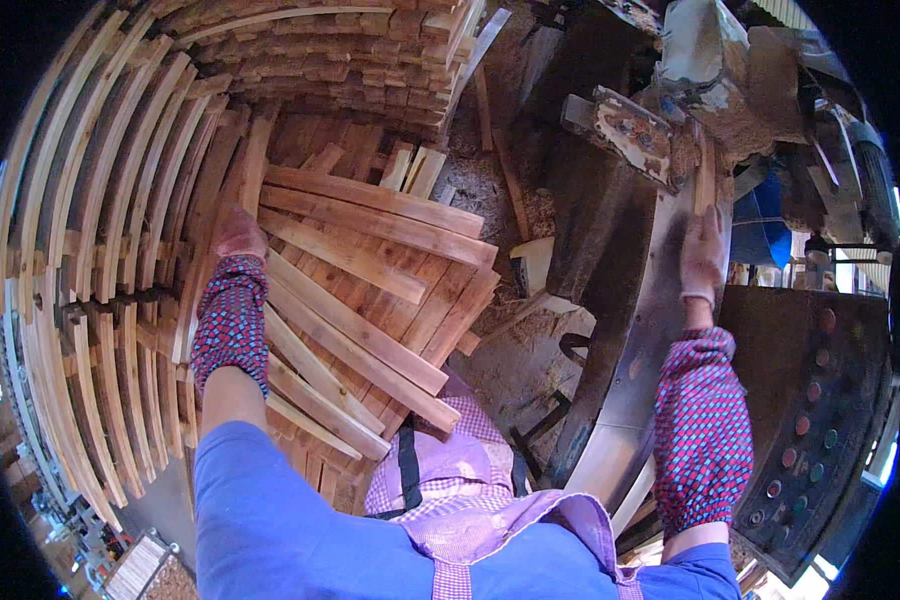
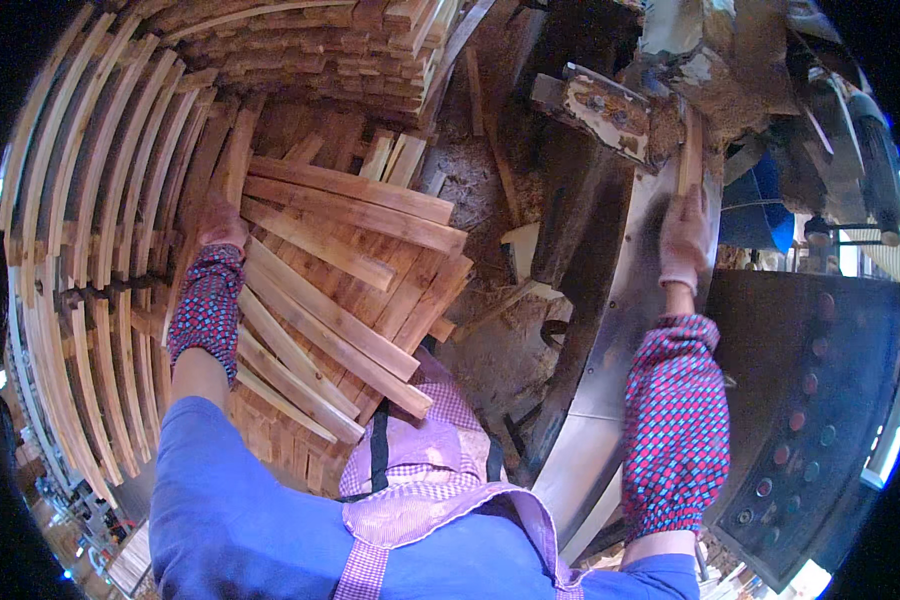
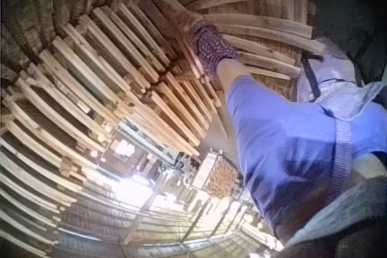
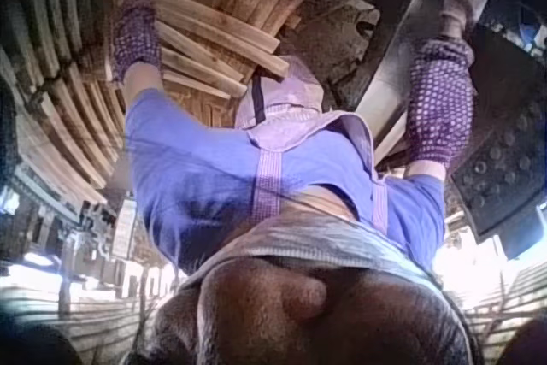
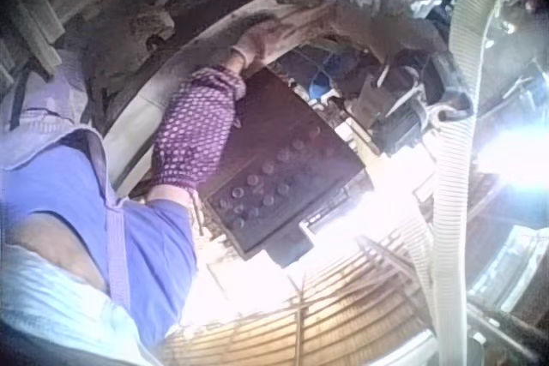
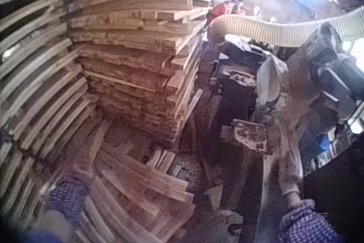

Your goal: The person processes wooden planks by picking them up from a pile and feeding them one by one through a woodworking machine.

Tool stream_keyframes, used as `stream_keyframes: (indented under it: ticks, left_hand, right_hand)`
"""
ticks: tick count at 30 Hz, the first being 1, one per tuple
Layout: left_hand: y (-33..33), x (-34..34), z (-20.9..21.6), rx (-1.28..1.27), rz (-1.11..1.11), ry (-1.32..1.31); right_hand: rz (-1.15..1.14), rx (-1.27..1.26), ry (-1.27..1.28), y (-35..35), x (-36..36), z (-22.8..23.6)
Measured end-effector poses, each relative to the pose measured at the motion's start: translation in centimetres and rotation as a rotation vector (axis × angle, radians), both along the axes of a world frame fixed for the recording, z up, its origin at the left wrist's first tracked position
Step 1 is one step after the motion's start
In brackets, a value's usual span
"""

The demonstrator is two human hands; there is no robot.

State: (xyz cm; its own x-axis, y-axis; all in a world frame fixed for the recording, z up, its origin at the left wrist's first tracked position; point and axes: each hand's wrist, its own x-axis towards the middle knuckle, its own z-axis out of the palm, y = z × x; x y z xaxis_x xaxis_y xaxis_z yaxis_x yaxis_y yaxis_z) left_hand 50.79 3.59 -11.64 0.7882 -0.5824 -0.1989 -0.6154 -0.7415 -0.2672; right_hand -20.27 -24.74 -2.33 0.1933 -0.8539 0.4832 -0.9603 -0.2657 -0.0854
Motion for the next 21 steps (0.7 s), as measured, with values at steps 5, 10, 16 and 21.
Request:
stream_keyframes:
  ticks: [5,10,16,21]
  left_hand:
    - [1.0,0.7,0.6,0.08,0.055,0.029]
    - [1.0,0.8,1.2,-0.131,0.226,0.047]
    - [0.0,-2.7,6.2,-0.047,0.075,0.135]
    - [4.3,-3.4,9.9,-0.197,0.202,0.573]
  right_hand:
    - [0.218,0.197,-0.446,13.8,9.3,0.5]
    - [0.268,0.41,-0.582,23.8,13.1,2.8]
    - [0.37,0.608,-0.583,27.4,13.7,1.6]
    - [0.405,0.733,-0.648,29.1,13.6,3.1]
